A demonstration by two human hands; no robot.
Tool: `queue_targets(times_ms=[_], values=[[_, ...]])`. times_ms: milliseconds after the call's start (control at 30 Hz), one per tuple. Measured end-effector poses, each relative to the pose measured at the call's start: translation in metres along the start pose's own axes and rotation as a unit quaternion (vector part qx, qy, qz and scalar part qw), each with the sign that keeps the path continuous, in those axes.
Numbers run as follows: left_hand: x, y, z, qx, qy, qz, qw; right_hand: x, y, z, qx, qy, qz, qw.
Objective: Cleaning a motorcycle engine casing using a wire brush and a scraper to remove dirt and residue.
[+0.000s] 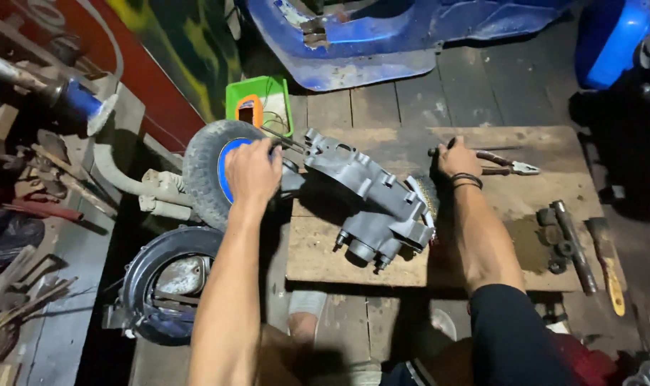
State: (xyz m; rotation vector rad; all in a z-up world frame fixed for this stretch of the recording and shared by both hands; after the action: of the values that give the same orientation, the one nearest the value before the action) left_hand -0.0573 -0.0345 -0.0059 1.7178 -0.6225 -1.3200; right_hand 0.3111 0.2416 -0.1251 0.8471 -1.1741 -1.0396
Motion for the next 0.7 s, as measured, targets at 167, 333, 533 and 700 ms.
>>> queue_targets(times_ms=[167,333,533,700], values=[[-0.01,0.028,-0.044,0.054,-0.057,-0.083,0.993,-0.008,-0.004,-0.017,0.014,0.002,-0.008,1.0],[-0.01,0.025,-0.065,0.06,-0.111,-0.082,0.989,-0.045,-0.037,-0.029,-0.057,0.0,-0.007,0.998],[-0.02,0.031,-0.078,0.096,-0.11,-0.092,0.985,-0.039,-0.026,-0.026,-0.05,-0.01,-0.051,0.997],[-0.038,0.03,-0.113,0.144,-0.149,-0.141,0.968,0.032,0.078,-0.027,-0.243,0.092,-0.176,0.949]])
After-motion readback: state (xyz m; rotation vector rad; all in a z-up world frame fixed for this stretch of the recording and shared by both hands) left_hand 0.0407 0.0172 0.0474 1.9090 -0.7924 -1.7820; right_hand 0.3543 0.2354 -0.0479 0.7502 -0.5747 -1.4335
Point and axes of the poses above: each hand's wrist, its own x-axis away from the middle knuckle, its own y-axis out of the back of the hand, z = x × y, the point moved 2 cm from there along -x, towards the middle knuckle, and after that the axes turned 4 degrees about -y, right-handed, at the moved point
